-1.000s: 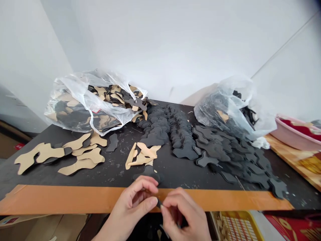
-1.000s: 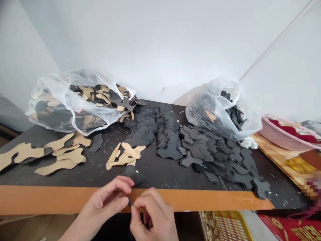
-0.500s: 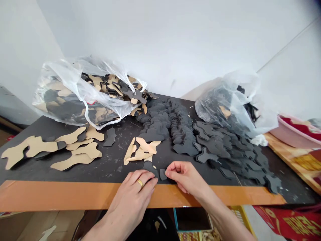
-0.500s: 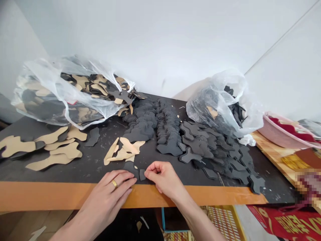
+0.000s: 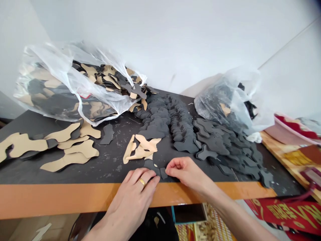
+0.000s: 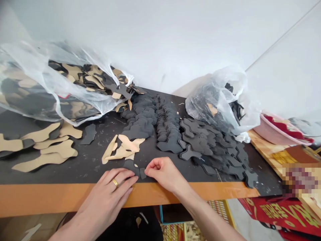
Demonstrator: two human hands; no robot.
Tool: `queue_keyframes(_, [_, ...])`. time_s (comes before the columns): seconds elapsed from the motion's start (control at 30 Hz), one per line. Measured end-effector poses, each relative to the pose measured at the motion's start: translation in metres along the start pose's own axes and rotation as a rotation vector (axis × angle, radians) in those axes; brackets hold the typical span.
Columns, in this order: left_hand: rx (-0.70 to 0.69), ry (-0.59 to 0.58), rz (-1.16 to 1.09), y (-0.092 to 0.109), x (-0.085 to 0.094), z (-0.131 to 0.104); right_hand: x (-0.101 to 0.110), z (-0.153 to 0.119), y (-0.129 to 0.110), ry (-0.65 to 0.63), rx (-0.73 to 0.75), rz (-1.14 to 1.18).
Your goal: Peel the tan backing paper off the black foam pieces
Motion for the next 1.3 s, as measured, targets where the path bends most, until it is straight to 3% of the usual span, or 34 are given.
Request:
queue_keyframes(0.2, [0.006,-0.042,0.022,-0.001,-0.005,-0.001,0.0,0.0,-0.005,-0.027,-0.015,-0.05])
queue_keyframes(0.53, [-0.018,0.076,0.043,0.0,0.001,-0.015,0.0,0.001,-0.005,-0.007,-0.028,-0.12])
queue_keyframes(0.7, [-0.03,0.075,0.041,0.002,0.003,-0.01,0.001,0.002,-0.004,0.009,-0.025,-0.148])
queue_keyframes(0.97, [-0.024,-0.045,0.173,0.003,-0.009,0.002,0.002,0.004,-0.002,0.024,-0.017,-0.19])
queue_keyframes(1.3, [-0.04,0.019,0.172,0.004,-0.003,0.007,0.002,-0.001,-0.009,0.058,-0.007,-0.27])
Point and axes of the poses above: each hand's wrist, its own z-axis towards the middle knuckle, its own x-axis out of the back of the hand, y = z × x, the point moved 10 cm from there along z, towards the middle knuckle
